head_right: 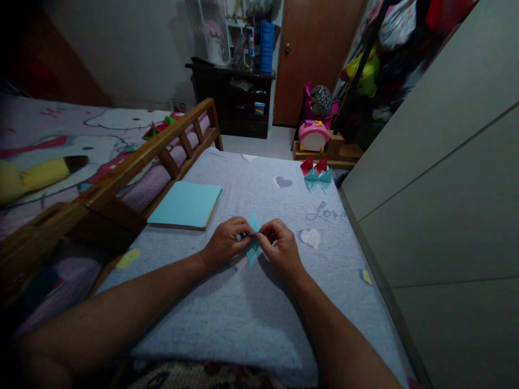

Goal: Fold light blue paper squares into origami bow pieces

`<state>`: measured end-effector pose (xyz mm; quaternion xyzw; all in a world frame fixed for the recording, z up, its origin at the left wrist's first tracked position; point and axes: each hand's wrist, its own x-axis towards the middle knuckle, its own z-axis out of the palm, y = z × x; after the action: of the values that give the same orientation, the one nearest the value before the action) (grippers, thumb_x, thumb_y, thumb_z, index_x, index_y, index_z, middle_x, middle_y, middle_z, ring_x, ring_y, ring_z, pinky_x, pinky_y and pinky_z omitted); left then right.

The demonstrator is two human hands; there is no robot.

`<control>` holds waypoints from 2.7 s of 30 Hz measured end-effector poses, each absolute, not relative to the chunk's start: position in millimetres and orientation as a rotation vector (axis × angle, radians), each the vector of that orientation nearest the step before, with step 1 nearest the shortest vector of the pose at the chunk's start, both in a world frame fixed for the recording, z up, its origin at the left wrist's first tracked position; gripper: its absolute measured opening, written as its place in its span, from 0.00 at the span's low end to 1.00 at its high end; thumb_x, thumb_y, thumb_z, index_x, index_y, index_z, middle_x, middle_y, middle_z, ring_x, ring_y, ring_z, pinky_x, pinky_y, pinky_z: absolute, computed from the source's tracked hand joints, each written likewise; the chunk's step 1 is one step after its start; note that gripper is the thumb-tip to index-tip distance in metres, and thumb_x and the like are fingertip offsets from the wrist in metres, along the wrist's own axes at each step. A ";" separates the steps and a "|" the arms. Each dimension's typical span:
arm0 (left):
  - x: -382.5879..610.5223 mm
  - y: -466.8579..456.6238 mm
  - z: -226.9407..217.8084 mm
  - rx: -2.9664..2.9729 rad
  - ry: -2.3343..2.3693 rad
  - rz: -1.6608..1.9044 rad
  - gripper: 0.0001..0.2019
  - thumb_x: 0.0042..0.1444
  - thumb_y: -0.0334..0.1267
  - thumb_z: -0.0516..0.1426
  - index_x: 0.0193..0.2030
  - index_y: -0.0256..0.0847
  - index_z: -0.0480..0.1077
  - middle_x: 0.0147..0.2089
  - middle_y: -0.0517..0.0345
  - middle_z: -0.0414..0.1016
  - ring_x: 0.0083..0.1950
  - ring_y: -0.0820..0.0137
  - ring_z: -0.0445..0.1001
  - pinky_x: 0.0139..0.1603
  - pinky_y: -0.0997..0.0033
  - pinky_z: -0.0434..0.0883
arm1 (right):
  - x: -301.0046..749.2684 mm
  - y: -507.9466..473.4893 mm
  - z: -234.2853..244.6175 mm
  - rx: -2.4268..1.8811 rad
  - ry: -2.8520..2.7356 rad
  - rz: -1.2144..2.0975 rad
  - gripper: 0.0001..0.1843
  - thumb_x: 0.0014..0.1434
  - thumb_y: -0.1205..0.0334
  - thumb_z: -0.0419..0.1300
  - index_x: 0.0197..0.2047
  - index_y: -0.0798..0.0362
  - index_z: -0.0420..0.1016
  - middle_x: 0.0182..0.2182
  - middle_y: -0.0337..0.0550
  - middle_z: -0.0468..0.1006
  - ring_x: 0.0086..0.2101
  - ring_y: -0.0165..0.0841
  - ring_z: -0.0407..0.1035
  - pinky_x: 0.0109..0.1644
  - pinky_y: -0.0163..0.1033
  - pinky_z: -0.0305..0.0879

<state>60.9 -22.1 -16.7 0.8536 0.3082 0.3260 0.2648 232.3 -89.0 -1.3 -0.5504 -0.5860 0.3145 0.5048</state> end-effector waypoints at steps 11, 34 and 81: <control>60.9 -18.6 -22.8 2.245 0.799 0.884 0.05 0.57 0.30 0.60 0.30 0.39 0.76 0.30 0.59 0.72 0.34 0.71 0.71 0.37 0.72 0.66 | 232.9 -89.6 -3.6 -1.298 -1.460 0.680 0.04 0.57 0.65 0.61 0.30 0.51 0.71 0.28 0.36 0.69 0.28 0.29 0.64 0.33 0.36 0.62; 61.2 -19.2 -19.9 2.281 0.760 0.872 0.06 0.53 0.25 0.61 0.32 0.39 0.78 0.31 0.59 0.73 0.36 0.70 0.72 0.39 0.72 0.67 | 231.3 -89.3 -1.0 -1.298 -1.466 0.765 0.06 0.56 0.64 0.61 0.29 0.51 0.68 0.27 0.35 0.67 0.27 0.29 0.63 0.32 0.35 0.61; 62.7 -16.7 -19.1 2.350 0.717 0.862 0.06 0.57 0.30 0.59 0.33 0.40 0.77 0.30 0.57 0.74 0.35 0.69 0.71 0.38 0.71 0.67 | 226.2 -85.4 4.7 -1.451 -1.176 1.028 0.11 0.52 0.54 0.61 0.24 0.52 0.72 0.19 0.35 0.68 0.23 0.29 0.61 0.28 0.35 0.56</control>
<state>62.7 -16.7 -19.1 0.8701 0.2656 0.3193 0.2655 226.2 -85.4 4.7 -0.5957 -0.4829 0.4221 0.4834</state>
